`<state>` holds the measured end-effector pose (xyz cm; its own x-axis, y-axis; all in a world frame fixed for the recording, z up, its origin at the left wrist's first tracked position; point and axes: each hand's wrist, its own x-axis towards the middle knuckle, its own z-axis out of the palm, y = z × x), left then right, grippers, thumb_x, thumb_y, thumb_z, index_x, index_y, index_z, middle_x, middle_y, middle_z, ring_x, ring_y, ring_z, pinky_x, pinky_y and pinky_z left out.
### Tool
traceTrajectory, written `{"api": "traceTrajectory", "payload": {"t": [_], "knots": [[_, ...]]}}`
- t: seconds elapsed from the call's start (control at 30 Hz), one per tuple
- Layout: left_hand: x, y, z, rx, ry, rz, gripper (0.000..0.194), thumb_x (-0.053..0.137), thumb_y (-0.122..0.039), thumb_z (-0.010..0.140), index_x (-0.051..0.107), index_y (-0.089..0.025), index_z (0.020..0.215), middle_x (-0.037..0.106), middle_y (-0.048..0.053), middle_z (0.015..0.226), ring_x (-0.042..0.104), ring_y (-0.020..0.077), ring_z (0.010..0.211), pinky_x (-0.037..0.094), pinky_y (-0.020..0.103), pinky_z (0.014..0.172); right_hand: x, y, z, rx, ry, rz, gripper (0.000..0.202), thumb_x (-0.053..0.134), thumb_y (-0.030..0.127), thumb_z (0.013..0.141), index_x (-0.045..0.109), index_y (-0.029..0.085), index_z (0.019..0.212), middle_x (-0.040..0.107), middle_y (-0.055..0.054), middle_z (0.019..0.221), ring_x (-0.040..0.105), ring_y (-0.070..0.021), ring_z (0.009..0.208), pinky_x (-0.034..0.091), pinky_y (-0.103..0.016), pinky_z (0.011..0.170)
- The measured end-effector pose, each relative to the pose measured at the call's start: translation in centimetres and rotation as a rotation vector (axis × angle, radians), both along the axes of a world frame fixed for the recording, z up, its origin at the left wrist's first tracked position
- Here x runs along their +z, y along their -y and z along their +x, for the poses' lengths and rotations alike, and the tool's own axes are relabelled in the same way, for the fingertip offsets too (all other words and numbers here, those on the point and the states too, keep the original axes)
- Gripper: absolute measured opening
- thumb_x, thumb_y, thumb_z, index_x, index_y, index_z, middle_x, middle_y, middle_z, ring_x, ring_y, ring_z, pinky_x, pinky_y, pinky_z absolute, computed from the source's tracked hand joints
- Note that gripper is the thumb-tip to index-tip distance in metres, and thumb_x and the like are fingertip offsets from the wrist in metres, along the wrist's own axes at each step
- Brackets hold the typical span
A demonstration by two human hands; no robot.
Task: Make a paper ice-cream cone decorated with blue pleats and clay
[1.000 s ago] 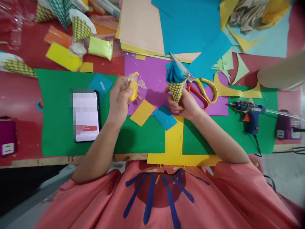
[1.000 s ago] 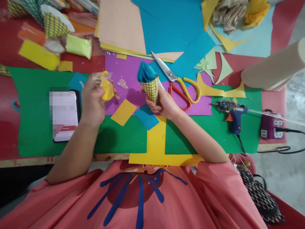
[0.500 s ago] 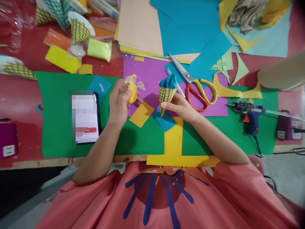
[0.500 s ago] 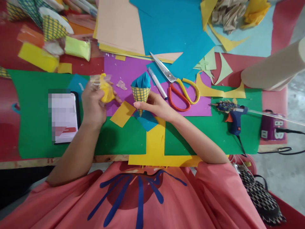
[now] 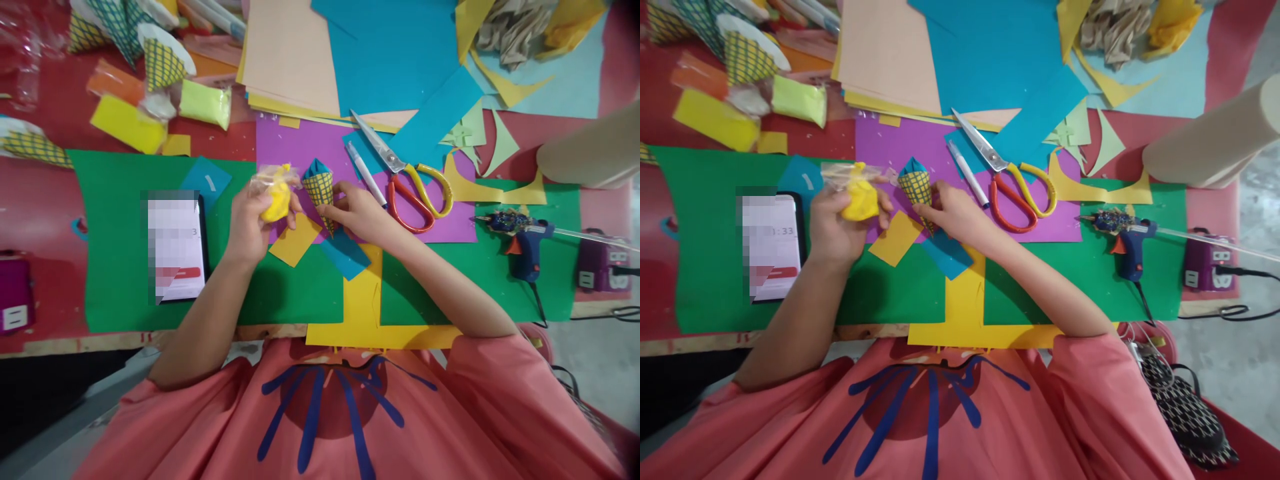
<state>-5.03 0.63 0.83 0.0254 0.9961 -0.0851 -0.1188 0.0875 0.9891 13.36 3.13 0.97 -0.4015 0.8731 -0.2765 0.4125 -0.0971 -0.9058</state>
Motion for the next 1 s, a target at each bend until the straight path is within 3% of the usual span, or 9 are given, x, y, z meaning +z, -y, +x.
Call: {"api": "traceTrajectory", "payload": {"t": [0.1, 0.2, 0.27, 0.37, 0.47, 0.6, 0.73, 1.0], "knots": [[0.2, -0.1, -0.1, -0.160, 0.037, -0.119, 0.032, 0.053, -0.049, 0.068, 0.061, -0.019, 0.075, 0.057, 0.002, 0.054, 0.046, 0.0108, 0.037, 0.034, 0.027, 0.037, -0.1, -0.4, -0.5, -0.047, 0.043, 0.102, 0.030, 0.067, 0.034, 0.085, 0.046, 0.019, 0.101, 0.054, 0.004, 0.063, 0.055, -0.0141, 0.061, 0.034, -0.027, 0.055], [0.0, 0.2, 0.0, -0.240, -0.050, -0.133, 0.031, 0.057, -0.048, 0.069, 0.062, -0.021, 0.084, 0.061, 0.001, 0.062, 0.053, 0.0117, 0.046, 0.040, 0.025, 0.043, 0.3, -0.3, -0.2, -0.100, 0.006, 0.159, 0.025, 0.062, 0.034, 0.090, 0.047, 0.019, 0.104, 0.047, 0.007, 0.056, 0.050, -0.0131, 0.054, 0.033, -0.027, 0.055], [-0.2, 0.6, 0.3, -0.242, -0.209, -0.057, 0.029, 0.061, -0.041, 0.070, 0.060, -0.022, 0.092, 0.063, 0.000, 0.072, 0.058, 0.0122, 0.057, 0.045, 0.024, 0.050, 0.8, 0.4, 0.5, -0.130, -0.085, 0.169, 0.015, 0.053, 0.034, 0.095, 0.049, 0.021, 0.091, 0.047, 0.006, 0.057, 0.047, -0.0105, 0.052, 0.032, -0.026, 0.052], [-0.3, 1.6, 0.9, -0.279, -0.531, 0.133, 0.033, 0.065, -0.038, 0.073, 0.056, -0.021, 0.099, 0.065, 0.002, 0.089, 0.063, 0.0145, 0.075, 0.051, 0.025, 0.063, 1.5, 2.1, 2.2, -0.078, -0.285, 0.000, 0.036, 0.045, 0.045, 0.098, 0.043, 0.021, 0.070, 0.047, 0.006, 0.054, 0.044, -0.0067, 0.044, 0.031, -0.023, 0.044], [-0.3, 2.5, 1.6, -0.347, -0.829, 0.268, 0.037, 0.063, -0.043, 0.078, 0.054, -0.020, 0.107, 0.067, 0.003, 0.095, 0.066, 0.0171, 0.080, 0.051, 0.026, 0.065, 1.4, 3.8, 3.9, 0.009, -0.403, -0.177, 0.039, 0.053, 0.054, 0.093, 0.051, 0.019, 0.075, 0.053, 0.006, 0.052, 0.046, -0.0054, 0.041, 0.034, -0.020, 0.041], [-0.1, 3.2, 2.6, -0.372, -1.095, 0.403, 0.046, 0.065, -0.048, 0.081, 0.055, -0.021, 0.116, 0.071, 0.006, 0.099, 0.069, 0.0249, 0.093, 0.052, 0.032, 0.075, 0.5, 4.8, 4.8, -0.027, -0.475, -0.221, 0.038, 0.066, 0.054, 0.085, 0.056, 0.017, 0.082, 0.056, 0.006, 0.056, 0.051, -0.0043, 0.044, 0.034, -0.017, 0.039], [0.1, 3.4, 3.4, -0.377, -1.159, 0.446, 0.066, 0.072, -0.058, 0.076, 0.052, -0.019, 0.125, 0.072, 0.010, 0.106, 0.070, 0.0276, 0.096, 0.052, 0.034, 0.078, 0.2, 4.8, 4.6, -0.086, -0.477, -0.215, 0.039, 0.069, 0.053, 0.082, 0.055, 0.017, 0.082, 0.054, 0.007, 0.058, 0.052, -0.0039, 0.044, 0.038, -0.016, 0.038], [-0.2, 2.9, 3.5, -0.429, -1.063, 0.360, 0.064, 0.060, -0.063, 0.082, 0.052, -0.021, 0.130, 0.073, 0.006, 0.105, 0.071, 0.0225, 0.090, 0.051, 0.028, 0.070, 0.2, 4.9, 4.9, -0.089, -0.463, -0.168, 0.035, 0.062, 0.051, 0.088, 0.058, 0.016, 0.083, 0.057, 0.005, 0.058, 0.058, -0.0072, 0.050, 0.049, -0.018, 0.047]]}}
